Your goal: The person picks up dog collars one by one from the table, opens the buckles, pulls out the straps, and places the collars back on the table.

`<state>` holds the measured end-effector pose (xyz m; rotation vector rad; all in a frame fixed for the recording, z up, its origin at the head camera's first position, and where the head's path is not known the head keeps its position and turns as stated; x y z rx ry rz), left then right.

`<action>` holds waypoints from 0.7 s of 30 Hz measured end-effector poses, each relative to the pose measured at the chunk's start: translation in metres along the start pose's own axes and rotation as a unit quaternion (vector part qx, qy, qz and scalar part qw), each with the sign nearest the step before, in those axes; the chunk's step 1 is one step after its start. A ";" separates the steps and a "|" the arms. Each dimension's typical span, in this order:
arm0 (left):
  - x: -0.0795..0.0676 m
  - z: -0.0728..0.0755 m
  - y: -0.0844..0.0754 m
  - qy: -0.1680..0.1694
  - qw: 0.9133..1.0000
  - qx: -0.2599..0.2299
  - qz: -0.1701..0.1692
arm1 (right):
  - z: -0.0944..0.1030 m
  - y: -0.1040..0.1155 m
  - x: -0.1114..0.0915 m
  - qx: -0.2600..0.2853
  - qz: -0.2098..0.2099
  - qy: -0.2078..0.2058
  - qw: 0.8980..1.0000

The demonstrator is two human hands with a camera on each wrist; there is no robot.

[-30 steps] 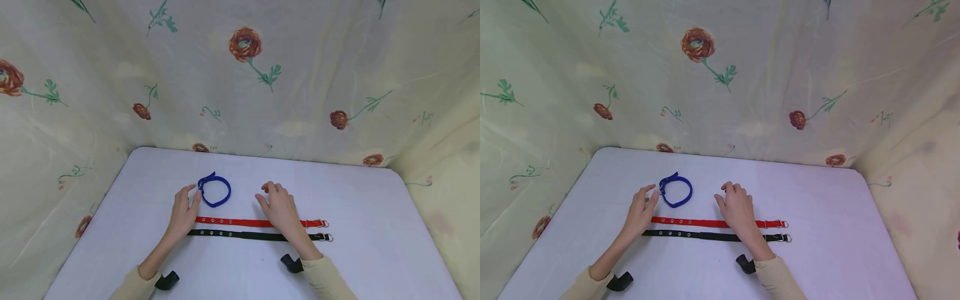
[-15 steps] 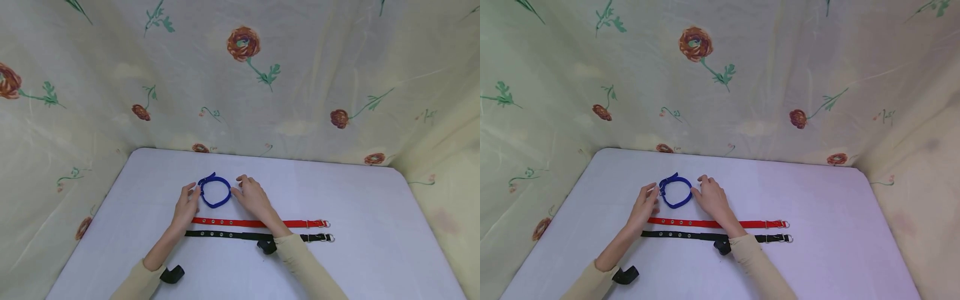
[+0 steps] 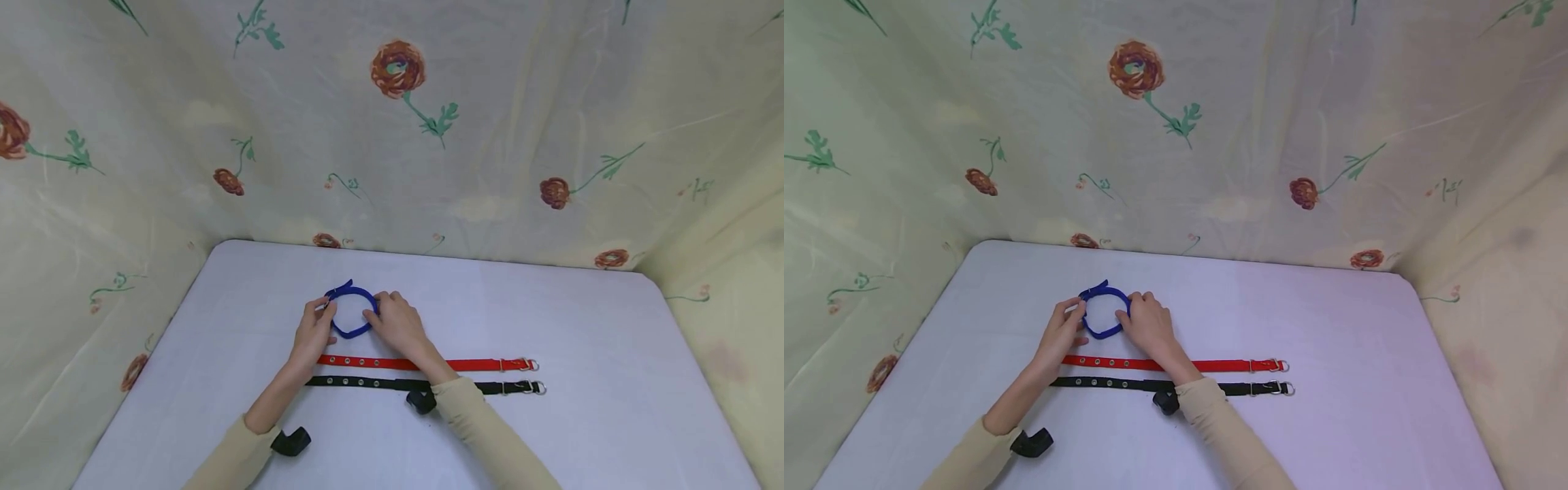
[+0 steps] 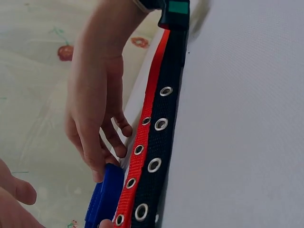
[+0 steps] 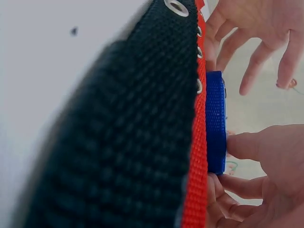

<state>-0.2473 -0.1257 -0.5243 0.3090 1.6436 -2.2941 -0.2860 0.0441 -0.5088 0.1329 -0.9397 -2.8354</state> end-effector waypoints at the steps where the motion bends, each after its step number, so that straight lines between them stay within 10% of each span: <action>1: 0.000 0.000 0.000 0.000 1.000 -0.005 0.000 | 0.000 0.001 0.000 -0.001 0.000 0.000 1.000; 21: -0.005 0.005 -0.003 0.027 0.996 -0.081 -0.025 | 0.010 0.000 -0.004 0.012 0.001 0.001 1.000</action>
Point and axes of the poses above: each hand's wrist, its own x-axis towards the middle knuckle, its own z-axis out of the back of the hand, y = z × x, the point moved 7 cm from there along x, towards the middle knuckle, and after that the axes turned 1 degree about x, right-handed, at the moved point
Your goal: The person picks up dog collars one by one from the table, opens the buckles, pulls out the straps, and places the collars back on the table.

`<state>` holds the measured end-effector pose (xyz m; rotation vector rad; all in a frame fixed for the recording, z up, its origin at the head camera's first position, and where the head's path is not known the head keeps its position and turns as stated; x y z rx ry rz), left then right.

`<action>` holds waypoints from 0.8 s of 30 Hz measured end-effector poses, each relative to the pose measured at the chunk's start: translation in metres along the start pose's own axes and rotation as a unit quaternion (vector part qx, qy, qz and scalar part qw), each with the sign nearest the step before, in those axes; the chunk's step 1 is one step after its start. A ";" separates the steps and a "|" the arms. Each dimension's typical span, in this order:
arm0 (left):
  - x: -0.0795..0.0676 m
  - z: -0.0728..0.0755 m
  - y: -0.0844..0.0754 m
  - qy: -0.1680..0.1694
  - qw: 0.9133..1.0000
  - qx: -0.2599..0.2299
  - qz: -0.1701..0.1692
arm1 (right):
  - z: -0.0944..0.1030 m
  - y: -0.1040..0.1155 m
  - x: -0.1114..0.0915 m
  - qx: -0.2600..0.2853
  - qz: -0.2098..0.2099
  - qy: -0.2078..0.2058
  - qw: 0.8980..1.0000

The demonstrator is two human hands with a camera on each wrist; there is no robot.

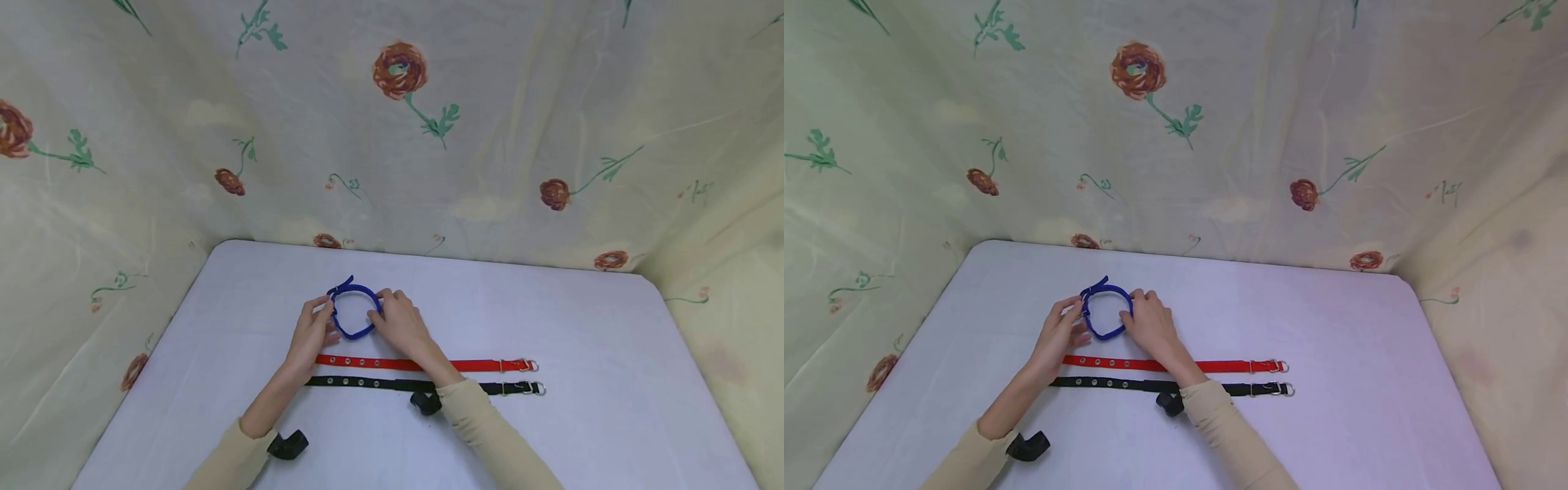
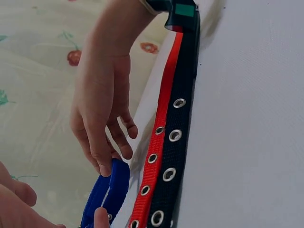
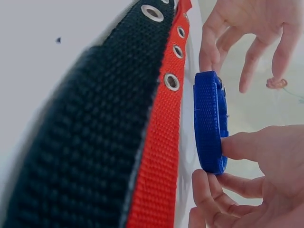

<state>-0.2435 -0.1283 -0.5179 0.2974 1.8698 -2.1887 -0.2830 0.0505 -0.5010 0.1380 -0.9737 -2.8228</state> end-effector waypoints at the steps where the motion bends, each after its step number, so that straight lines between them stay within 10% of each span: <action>1: -0.001 0.000 -0.001 0.001 1.000 0.000 -0.002 | 0.001 0.000 -0.001 0.002 0.000 0.000 1.000; 24: -0.016 -0.001 -0.004 0.002 0.999 -0.028 0.022 | 0.014 0.009 -0.019 0.022 0.017 -0.017 0.999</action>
Point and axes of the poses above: each hand's wrist, its own x-axis towards the middle knuckle, its own z-axis out of the back of the hand, y = z × x, the point moved 7 cm from there along x, towards the middle knuckle, and after that the axes turned 1 degree about x, right-handed, at the moved point
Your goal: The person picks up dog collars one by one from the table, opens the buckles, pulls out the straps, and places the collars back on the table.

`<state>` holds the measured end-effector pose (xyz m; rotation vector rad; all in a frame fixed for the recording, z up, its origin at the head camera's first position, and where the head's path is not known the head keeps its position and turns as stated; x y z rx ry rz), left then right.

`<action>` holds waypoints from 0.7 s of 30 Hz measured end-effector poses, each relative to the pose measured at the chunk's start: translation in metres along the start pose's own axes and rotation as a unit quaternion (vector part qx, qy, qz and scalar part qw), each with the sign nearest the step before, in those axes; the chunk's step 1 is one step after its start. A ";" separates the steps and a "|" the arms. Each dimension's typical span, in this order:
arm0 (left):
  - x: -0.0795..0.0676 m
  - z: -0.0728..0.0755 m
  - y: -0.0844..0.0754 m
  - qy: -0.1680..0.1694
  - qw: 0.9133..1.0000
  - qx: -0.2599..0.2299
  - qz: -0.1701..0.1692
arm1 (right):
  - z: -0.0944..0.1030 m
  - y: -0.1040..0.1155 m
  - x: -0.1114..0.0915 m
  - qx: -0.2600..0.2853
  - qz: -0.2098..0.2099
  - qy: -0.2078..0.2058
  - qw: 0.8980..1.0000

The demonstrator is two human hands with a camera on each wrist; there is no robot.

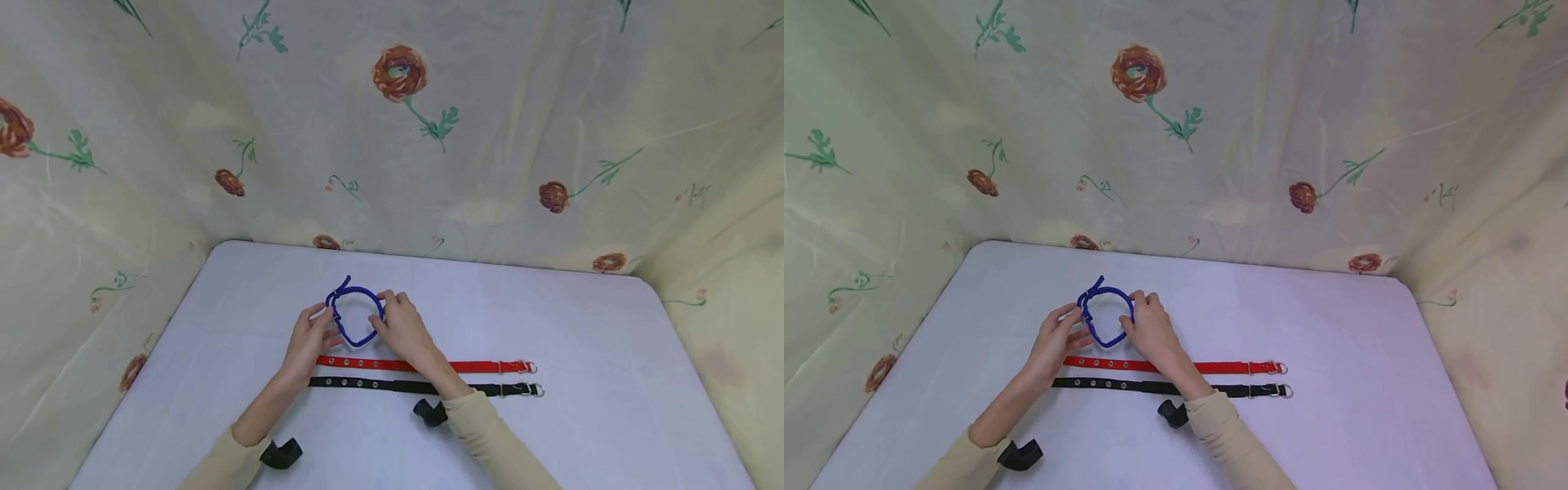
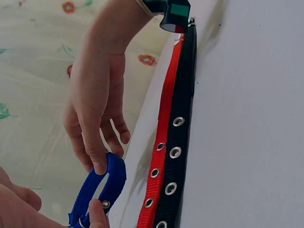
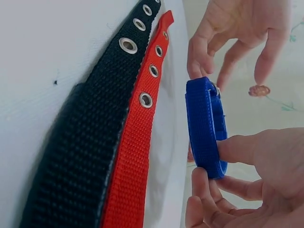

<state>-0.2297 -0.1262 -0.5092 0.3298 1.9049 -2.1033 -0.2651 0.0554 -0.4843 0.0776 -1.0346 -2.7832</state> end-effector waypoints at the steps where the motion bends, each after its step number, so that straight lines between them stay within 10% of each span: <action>1: -0.001 0.000 0.001 0.001 1.000 -0.001 0.002 | 0.001 0.000 -0.001 -0.001 0.002 -0.001 1.000; 21: -0.008 -0.007 0.004 0.026 0.999 -0.037 0.003 | 0.009 -0.001 -0.020 0.011 0.023 -0.014 1.000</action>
Point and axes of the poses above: each hand's wrist, its own x-axis towards the middle knuckle, its own z-axis out of the back of the hand, y = z × x, the point moved 7 cm from there along x, towards the middle knuckle, and after that the axes turned 1 degree about x, right-handed, at the moved point
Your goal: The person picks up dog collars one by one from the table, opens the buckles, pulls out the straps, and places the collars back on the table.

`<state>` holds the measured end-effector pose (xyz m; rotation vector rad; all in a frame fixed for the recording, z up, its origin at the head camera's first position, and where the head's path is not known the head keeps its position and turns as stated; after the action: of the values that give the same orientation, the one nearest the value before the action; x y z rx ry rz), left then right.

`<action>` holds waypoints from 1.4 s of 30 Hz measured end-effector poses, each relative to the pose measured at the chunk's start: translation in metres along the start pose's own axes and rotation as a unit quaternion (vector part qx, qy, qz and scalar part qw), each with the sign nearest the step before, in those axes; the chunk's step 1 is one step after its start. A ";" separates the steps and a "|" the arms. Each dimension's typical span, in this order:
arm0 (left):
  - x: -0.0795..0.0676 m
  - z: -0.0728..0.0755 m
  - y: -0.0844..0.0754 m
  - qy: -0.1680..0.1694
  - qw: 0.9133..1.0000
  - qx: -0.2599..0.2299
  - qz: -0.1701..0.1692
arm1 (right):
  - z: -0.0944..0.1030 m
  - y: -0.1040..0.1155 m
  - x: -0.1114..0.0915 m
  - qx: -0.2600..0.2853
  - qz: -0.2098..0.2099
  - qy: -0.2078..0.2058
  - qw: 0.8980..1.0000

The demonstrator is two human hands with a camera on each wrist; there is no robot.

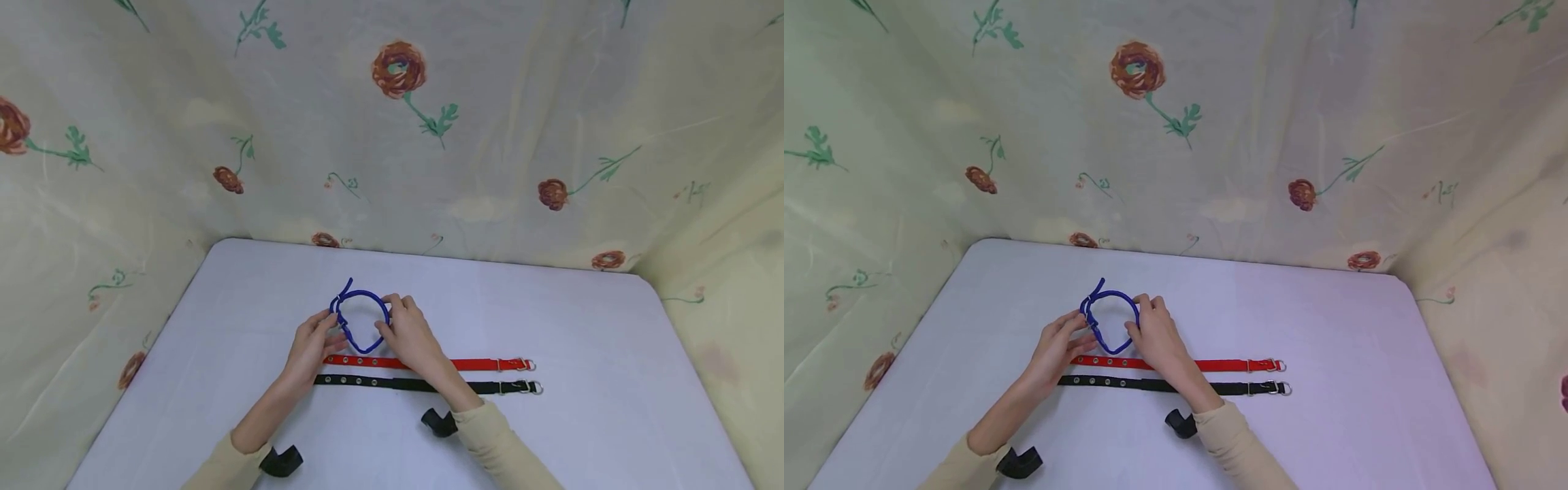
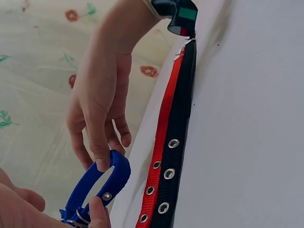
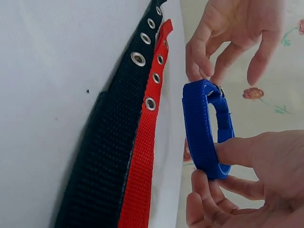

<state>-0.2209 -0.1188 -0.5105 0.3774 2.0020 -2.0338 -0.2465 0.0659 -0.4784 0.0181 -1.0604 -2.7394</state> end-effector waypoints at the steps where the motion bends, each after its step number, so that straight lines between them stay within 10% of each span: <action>1: 0.000 0.000 0.000 0.002 1.000 -0.001 0.000 | 0.001 0.000 -0.001 0.001 0.002 -0.001 1.000; 42: -0.051 -0.003 0.008 0.049 0.999 -0.015 -0.018 | 0.019 0.012 -0.062 0.028 0.027 0.012 0.999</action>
<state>-0.1700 -0.1161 -0.4995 0.4441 2.1091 -2.0411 -0.1854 0.0818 -0.4599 0.0290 -1.1137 -2.6539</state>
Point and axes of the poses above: each hand's wrist, its own x-axis towards the middle knuckle, its own z-axis out of the back of the hand, y = z × x, the point moved 7 cm from there along x, towards the middle knuckle, and after that the axes turned 1 degree about x, right-handed, at the moved point
